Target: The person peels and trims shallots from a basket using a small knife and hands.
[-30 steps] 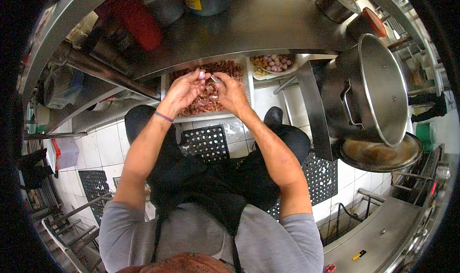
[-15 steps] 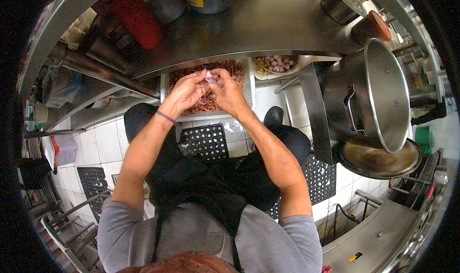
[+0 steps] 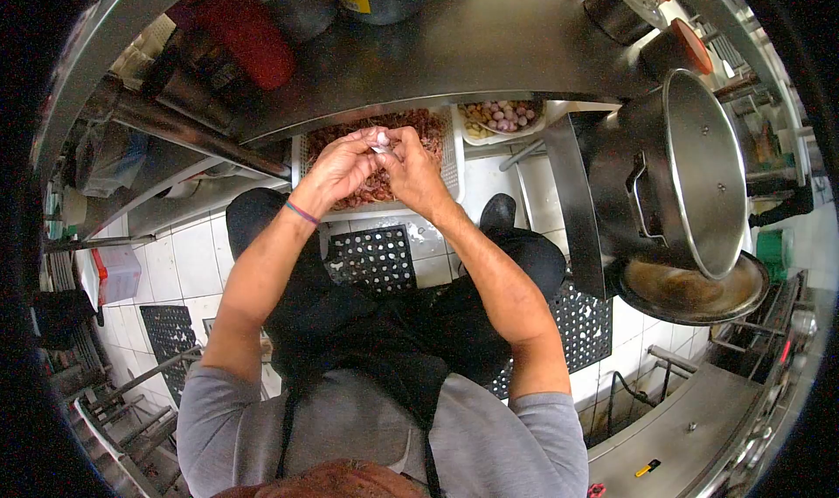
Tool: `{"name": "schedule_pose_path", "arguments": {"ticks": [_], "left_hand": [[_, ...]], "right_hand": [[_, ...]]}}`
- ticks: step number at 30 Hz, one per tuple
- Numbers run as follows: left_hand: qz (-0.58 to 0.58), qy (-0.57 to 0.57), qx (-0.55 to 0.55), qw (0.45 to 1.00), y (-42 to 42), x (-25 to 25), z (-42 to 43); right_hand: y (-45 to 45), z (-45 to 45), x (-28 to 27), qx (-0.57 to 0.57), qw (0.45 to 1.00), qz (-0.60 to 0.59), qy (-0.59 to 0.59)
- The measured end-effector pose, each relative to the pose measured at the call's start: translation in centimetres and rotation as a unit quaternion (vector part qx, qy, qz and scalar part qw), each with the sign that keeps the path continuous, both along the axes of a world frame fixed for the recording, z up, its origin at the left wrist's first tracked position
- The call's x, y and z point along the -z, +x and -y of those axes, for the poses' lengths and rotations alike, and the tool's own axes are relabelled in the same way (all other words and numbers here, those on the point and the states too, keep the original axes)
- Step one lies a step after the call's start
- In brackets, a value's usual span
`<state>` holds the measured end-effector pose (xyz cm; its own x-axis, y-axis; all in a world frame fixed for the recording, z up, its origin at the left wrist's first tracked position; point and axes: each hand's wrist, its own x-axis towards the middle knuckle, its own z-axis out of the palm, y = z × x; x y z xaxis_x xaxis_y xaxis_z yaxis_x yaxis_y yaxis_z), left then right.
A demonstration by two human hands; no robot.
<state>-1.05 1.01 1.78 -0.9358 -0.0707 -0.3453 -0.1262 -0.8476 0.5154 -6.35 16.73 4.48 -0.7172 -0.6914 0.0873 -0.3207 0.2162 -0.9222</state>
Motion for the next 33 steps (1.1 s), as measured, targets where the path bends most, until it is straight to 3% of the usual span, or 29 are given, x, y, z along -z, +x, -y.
{"name": "schedule_pose_path", "arguments": {"ticks": [28, 31, 33], "left_hand": [[0.009, -0.012, 0.011, 1.0, 0.4, 0.1, 0.3], [0.022, -0.023, 0.018, 0.999, 0.4, -0.2, 0.5], [0.036, -0.035, 0.015, 0.999, 0.4, -0.3, 0.7]], "right_hand": [[-0.8, -0.1, 0.5, 0.002, 0.99, -0.131, -0.043], [-1.1, -0.1, 1.2, 0.041, 0.998, 0.015, -0.044], [-1.2, -0.5, -0.5, 0.075, 0.997, 0.007, 0.025]]}}
